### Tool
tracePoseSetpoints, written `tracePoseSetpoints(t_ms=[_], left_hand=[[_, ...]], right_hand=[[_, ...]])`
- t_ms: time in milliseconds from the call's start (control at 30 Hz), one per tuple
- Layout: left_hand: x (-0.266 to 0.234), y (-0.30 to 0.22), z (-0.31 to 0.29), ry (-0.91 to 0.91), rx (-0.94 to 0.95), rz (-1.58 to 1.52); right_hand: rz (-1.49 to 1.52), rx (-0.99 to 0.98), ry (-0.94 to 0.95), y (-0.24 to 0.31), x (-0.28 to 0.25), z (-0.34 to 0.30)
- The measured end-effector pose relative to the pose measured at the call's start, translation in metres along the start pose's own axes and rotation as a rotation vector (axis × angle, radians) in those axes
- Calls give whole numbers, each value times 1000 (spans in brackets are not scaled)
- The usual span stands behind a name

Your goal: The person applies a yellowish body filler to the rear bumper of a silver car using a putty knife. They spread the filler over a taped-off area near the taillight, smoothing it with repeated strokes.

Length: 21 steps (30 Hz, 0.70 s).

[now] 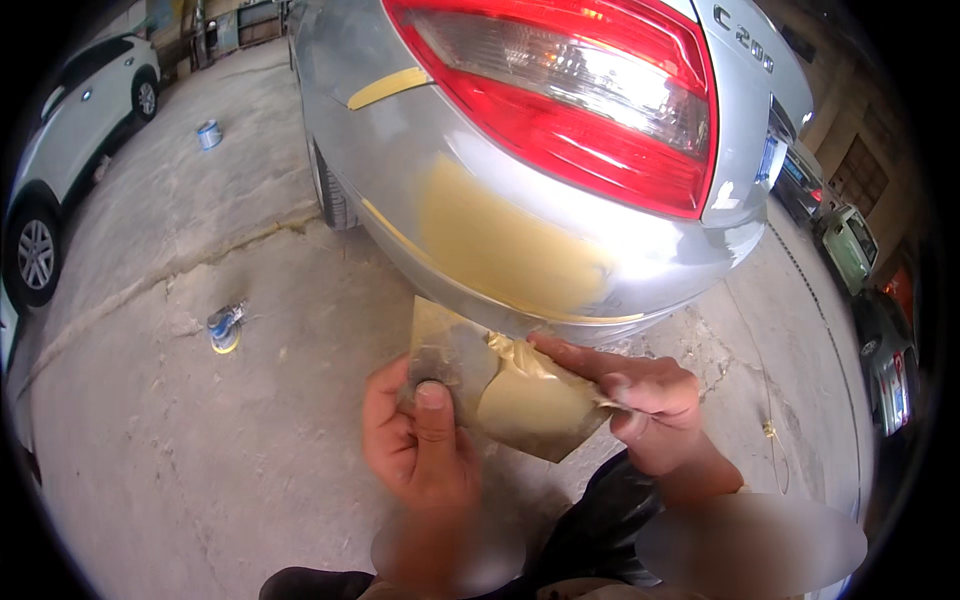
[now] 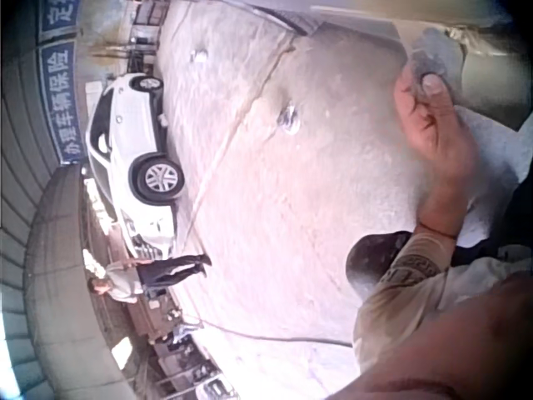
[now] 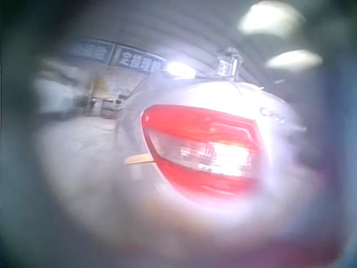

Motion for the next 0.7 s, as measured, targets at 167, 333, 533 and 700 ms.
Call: tracePoseSetpoints(t_ms=[167,333,533,700], left_hand=[[-10,-1,-1,-141,-66,-57],[-39,-10,27,-252,-24,-157],[-111,-24,53,-442,125,-159],[-137,-42,57,-462,215,-203]], right_hand=[[-318,78,41,-10,-12,-17],[-302,230,-312,-30,-78,-86],[0,-177,-1074,52,-182,-106],[-1597,-260,-135,60,-41,24]])
Point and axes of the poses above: each hand's wrist, its own z-axis towards the middle knuckle, its own x-axis out of the palm, y = z × x, the point moved 7 cm from there along z, towards the middle knuckle, and after that the axes turned 6 degrees about z, right-handed, at the moved point
